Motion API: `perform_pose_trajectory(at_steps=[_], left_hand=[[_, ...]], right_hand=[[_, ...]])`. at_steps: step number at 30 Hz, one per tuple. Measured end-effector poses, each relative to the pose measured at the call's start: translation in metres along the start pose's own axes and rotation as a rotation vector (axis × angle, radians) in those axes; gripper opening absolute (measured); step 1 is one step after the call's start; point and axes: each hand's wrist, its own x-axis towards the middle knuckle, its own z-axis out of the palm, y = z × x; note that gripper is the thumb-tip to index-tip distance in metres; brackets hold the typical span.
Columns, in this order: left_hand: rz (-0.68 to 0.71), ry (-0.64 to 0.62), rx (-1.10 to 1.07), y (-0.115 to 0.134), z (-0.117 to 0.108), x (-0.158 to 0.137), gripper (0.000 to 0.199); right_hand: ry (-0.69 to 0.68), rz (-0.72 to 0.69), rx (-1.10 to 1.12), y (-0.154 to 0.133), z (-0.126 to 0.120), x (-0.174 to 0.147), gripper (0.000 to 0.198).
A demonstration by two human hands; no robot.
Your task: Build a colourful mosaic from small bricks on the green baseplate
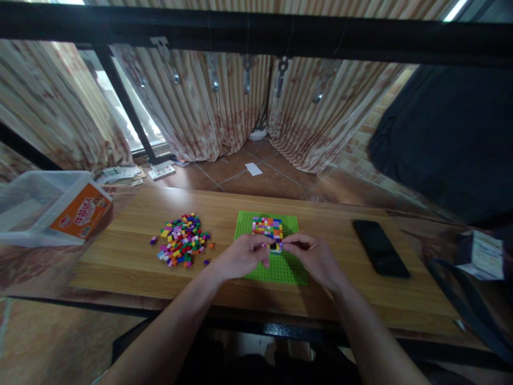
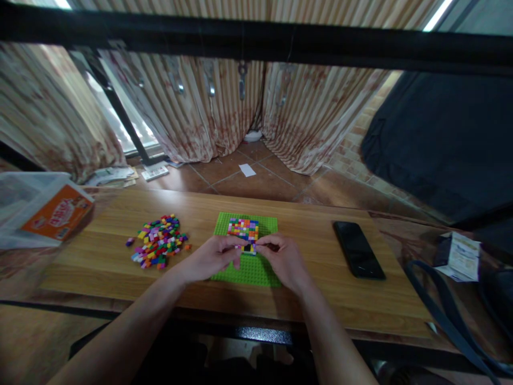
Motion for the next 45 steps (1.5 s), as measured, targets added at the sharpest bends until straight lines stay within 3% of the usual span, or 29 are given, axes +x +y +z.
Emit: perform_pose_trajectory(at_steps=[9,17,28,35,39,45], left_hand=[[0.058,-0.026,0.081,0.0,0.005,0.002,0.027],[0.058,0.01,0.064,0.0,0.008,0.001,0.027],[0.074,0.024,0.093,-0.002,0.01,0.002,0.031],[0.074,0.032,0.086,-0.005,0.011,0.001,0.032],[0.094,0.052,0.07,-0.003,0.007,-0.001,0.028],[0.126,0.243,-0.119,0.002,-0.015,-0.002,0.026]], right_hand=[[0.073,0.063,0.033,0.005,0.009,0.005,0.024],[0.055,0.206,0.274,-0.002,0.013,0.008,0.036],[0.047,0.369,0.475,-0.005,0.017,0.008,0.037],[0.05,0.316,0.374,-0.005,0.012,0.006,0.042],[0.141,0.271,0.418,-0.006,0.0,0.007,0.041],[0.319,0.096,0.372,-0.012,-0.004,0.008,0.034]])
